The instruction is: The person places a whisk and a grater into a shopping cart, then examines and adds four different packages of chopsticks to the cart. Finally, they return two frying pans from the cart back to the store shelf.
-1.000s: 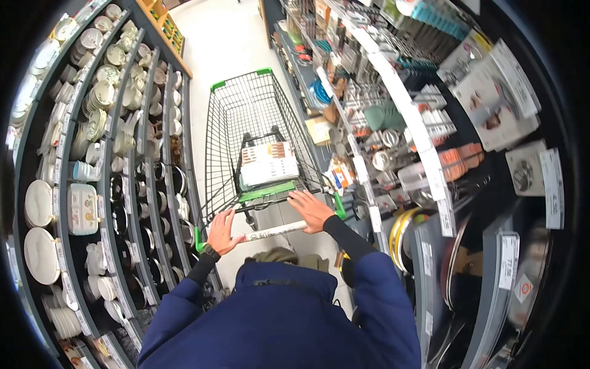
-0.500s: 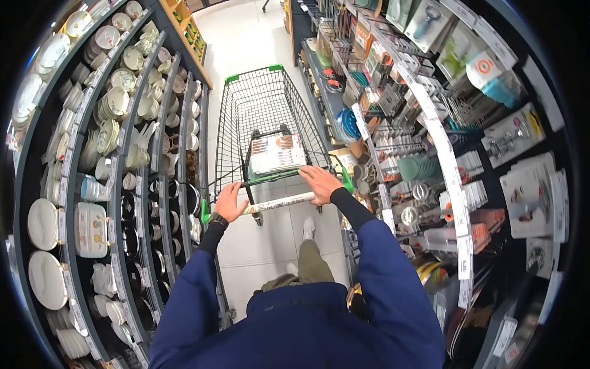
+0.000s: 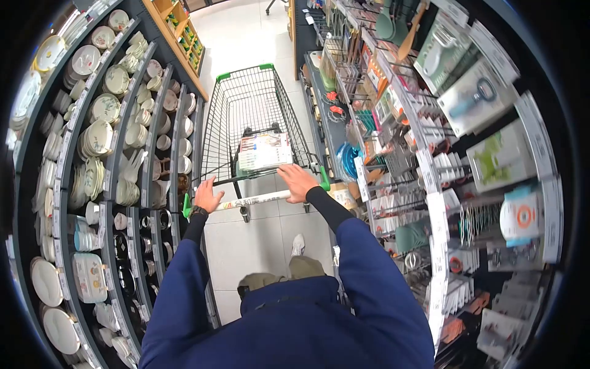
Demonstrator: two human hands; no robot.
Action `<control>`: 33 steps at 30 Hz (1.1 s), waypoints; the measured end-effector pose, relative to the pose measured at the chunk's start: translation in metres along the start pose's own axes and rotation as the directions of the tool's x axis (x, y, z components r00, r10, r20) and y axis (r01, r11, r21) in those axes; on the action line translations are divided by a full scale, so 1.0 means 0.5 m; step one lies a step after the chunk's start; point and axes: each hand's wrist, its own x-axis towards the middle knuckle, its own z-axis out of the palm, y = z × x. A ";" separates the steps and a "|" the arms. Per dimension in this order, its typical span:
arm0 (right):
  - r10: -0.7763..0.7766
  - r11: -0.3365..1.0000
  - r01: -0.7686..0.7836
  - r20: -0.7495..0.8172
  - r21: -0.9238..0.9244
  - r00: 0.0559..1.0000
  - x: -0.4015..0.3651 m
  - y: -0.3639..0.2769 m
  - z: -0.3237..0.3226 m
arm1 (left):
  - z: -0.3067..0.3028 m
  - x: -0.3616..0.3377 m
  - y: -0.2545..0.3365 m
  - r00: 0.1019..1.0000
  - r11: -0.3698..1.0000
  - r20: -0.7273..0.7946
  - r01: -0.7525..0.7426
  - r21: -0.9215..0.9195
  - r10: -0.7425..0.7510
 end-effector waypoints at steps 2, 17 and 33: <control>-0.002 1.000 0.002 -0.016 -0.004 1.000 0.040 0.051 -0.004 | 0.005 0.065 -0.003 0.999 1.000 -0.034 -0.024 0.008 0.024; 0.016 1.000 -0.016 0.011 -0.022 1.000 0.355 0.367 -0.066 | -0.002 0.521 -0.047 1.000 1.000 -0.028 -0.008 -0.018 0.008; 0.088 0.994 -0.086 0.034 -0.068 0.996 0.664 0.673 -0.117 | -0.008 0.995 -0.093 0.998 0.998 0.019 -0.059 -0.019 0.059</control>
